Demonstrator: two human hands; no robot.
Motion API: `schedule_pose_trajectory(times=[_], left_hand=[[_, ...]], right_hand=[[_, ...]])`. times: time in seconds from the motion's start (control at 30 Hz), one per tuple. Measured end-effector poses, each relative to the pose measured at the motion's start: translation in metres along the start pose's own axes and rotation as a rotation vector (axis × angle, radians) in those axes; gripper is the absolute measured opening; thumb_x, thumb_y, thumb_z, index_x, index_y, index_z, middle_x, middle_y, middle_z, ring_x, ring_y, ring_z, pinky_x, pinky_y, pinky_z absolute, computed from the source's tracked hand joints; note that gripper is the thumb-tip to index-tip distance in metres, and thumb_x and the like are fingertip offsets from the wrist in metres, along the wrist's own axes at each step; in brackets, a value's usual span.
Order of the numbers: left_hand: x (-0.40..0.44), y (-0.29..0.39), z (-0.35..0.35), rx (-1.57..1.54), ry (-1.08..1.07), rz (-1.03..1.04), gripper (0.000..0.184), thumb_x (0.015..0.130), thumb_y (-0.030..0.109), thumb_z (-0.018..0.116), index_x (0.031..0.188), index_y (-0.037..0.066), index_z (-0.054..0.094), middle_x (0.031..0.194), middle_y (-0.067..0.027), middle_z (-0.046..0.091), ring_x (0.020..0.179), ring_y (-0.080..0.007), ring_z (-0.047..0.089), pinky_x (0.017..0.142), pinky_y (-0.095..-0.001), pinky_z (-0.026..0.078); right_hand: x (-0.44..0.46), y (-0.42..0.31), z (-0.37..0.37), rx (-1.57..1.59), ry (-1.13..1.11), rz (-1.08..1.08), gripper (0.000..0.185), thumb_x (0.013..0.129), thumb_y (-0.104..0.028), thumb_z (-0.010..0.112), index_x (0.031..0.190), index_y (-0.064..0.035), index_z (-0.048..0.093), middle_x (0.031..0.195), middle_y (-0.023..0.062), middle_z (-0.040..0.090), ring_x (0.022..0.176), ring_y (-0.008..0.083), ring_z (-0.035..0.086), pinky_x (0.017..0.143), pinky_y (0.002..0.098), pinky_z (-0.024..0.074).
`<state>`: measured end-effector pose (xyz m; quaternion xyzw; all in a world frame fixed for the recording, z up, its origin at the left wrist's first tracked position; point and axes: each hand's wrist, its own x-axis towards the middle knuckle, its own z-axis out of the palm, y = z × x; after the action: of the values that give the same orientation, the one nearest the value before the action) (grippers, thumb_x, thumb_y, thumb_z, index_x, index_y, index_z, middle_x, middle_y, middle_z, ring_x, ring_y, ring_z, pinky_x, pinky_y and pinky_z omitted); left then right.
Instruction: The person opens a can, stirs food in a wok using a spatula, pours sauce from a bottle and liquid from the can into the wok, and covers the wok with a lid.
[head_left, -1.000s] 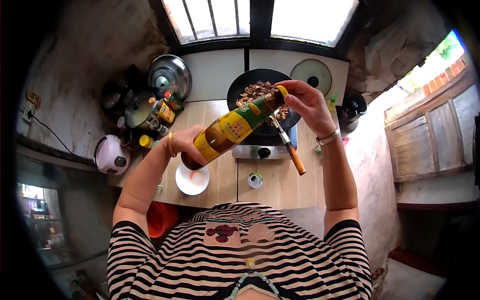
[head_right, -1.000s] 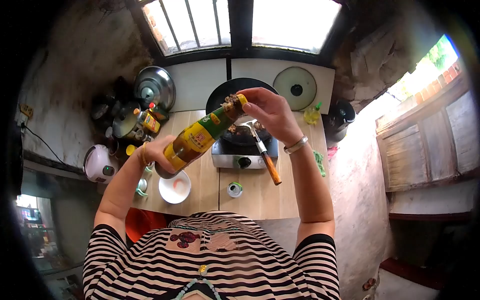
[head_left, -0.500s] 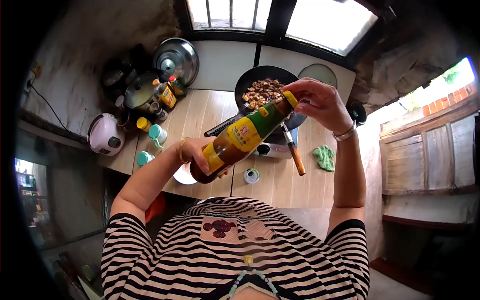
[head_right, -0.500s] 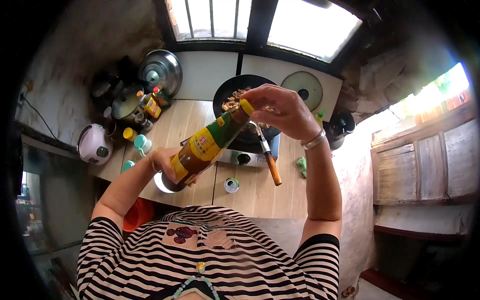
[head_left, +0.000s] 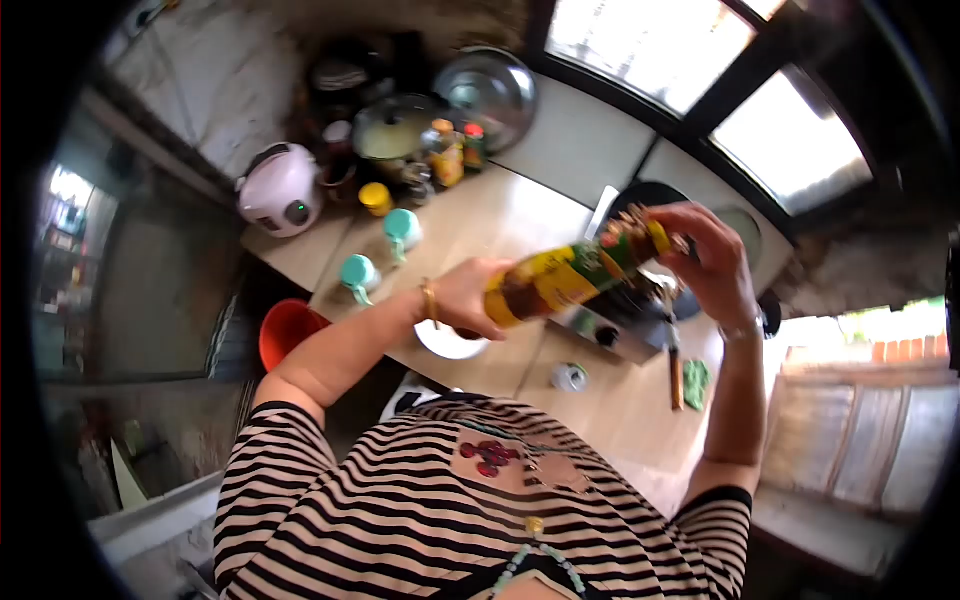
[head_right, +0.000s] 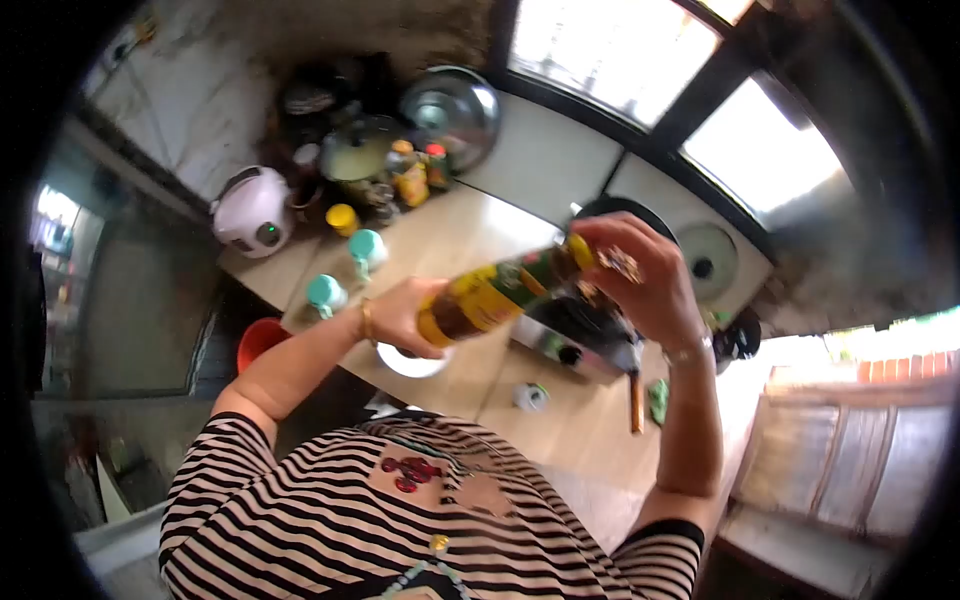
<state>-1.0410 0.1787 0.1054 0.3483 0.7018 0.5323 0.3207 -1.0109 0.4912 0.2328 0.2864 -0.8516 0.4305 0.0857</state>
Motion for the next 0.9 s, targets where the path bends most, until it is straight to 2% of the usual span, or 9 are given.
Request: schedule_pose_trajectory(times=[0.23, 0.37, 0.43, 0.5, 0.57, 0.77, 0.8, 0.87, 0.9], left_hand=[[-0.049, -0.054, -0.101, -0.030, 0.180, 0.108, 0.080, 0.055, 0.025, 0.088, 0.122, 0.004, 0.051, 0.107, -0.0123, 0.065, 0.097, -0.0218, 0.063, 0.090, -0.0332, 0.049], [-0.080, -0.083, -0.179, -0.110, 0.173, -0.089, 0.077, 0.058, 0.018, 0.087, 0.123, 0.002, 0.048, 0.107, -0.0099, 0.066, 0.092, -0.0158, 0.062, 0.086, -0.0303, 0.050], [-0.092, -0.113, -0.218, 0.087, 0.380, 0.233, 0.074, 0.058, 0.014, 0.087, 0.120, 0.003, 0.049, 0.106, -0.0059, 0.062, 0.098, -0.0134, 0.057, 0.088, -0.0306, 0.048], [-0.107, -0.145, -0.260, 0.019, 0.544, 0.303, 0.071, 0.058, 0.011, 0.087, 0.118, 0.006, 0.049, 0.108, -0.0049, 0.059, 0.102, -0.0133, 0.055, 0.090, -0.0316, 0.047], [-0.121, -0.156, -0.306, -0.394, 0.651, 0.117, 0.069, 0.057, 0.010, 0.087, 0.116, 0.008, 0.051, 0.112, -0.0054, 0.059, 0.105, -0.0153, 0.056, 0.093, -0.0328, 0.047], [-0.133, -0.225, -0.482, 0.019, 1.298, 0.115, 0.070, 0.054, 0.010, 0.088, 0.113, 0.001, 0.052, 0.103, -0.0095, 0.067, 0.091, -0.0212, 0.066, 0.084, -0.0337, 0.053], [-0.133, -0.240, -0.504, 0.073, 1.399, 0.069, 0.069, 0.053, 0.010, 0.089, 0.111, 0.001, 0.053, 0.104, -0.0097, 0.067, 0.092, -0.0209, 0.065, 0.084, -0.0338, 0.053], [-0.132, -0.265, -0.542, 0.107, 1.558, -0.018, 0.066, 0.050, 0.012, 0.089, 0.107, 0.000, 0.058, 0.105, -0.0126, 0.068, 0.093, -0.0221, 0.066, 0.083, -0.0335, 0.052], [-0.134, -0.288, -0.566, 0.124, 1.577, -0.235, 0.066, 0.048, 0.015, 0.089, 0.105, 0.000, 0.059, 0.103, -0.0162, 0.068, 0.095, -0.0286, 0.066, 0.085, -0.0355, 0.052]], right_hand=[[0.112, -0.013, 0.090, -0.094, -0.043, -0.011, 0.044, 0.069, -0.001, 0.077, 0.111, -0.0085, 0.067, 0.103, 0.0103, 0.067, 0.094, 0.0245, 0.065, 0.083, 0.0339, 0.0531], [0.183, -0.001, 0.146, -0.061, 0.009, 0.003, 0.071, 0.072, -0.007, 0.075, 0.137, -0.0136, 0.049, 0.138, 0.0114, 0.052, 0.118, 0.0281, 0.057, 0.092, 0.0400, 0.0497], [0.200, 0.020, 0.162, -0.005, 0.018, 0.044, 0.062, 0.083, -0.007, 0.065, 0.141, -0.0153, 0.044, 0.145, 0.0094, 0.045, 0.123, 0.0265, 0.054, 0.093, 0.0413, 0.0496], [0.206, 0.037, 0.175, -0.023, 0.023, 0.108, 0.061, 0.084, -0.004, 0.063, 0.141, -0.0147, 0.045, 0.143, 0.0097, 0.047, 0.120, 0.0247, 0.056, 0.089, 0.0387, 0.0517], [0.204, 0.046, 0.185, -0.008, 0.011, 0.220, 0.058, 0.085, -0.002, 0.062, 0.139, -0.0141, 0.047, 0.139, 0.0109, 0.050, 0.115, 0.0228, 0.059, 0.083, 0.0347, 0.0538], [0.171, 0.075, 0.196, -0.083, -0.012, 0.434, 0.051, 0.089, -0.005, 0.062, 0.138, -0.0086, 0.048, 0.117, 0.0088, 0.065, 0.097, 0.0160, 0.066, 0.080, 0.0277, 0.0534], [0.163, 0.081, 0.198, 0.006, 0.010, 0.548, 0.048, 0.091, -0.009, 0.062, 0.137, -0.0055, 0.047, 0.134, 0.0123, 0.055, 0.095, 0.0142, 0.066, 0.085, 0.0284, 0.0520], [0.152, 0.091, 0.203, 0.017, 0.025, 0.597, 0.050, 0.092, -0.012, 0.063, 0.138, -0.0052, 0.047, 0.135, 0.0118, 0.054, 0.094, 0.0140, 0.066, 0.086, 0.0286, 0.0518], [0.148, 0.093, 0.207, 0.043, 0.044, 0.623, 0.050, 0.092, -0.013, 0.063, 0.138, -0.0048, 0.046, 0.135, 0.0117, 0.054, 0.094, 0.0141, 0.066, 0.086, 0.0287, 0.0517]])
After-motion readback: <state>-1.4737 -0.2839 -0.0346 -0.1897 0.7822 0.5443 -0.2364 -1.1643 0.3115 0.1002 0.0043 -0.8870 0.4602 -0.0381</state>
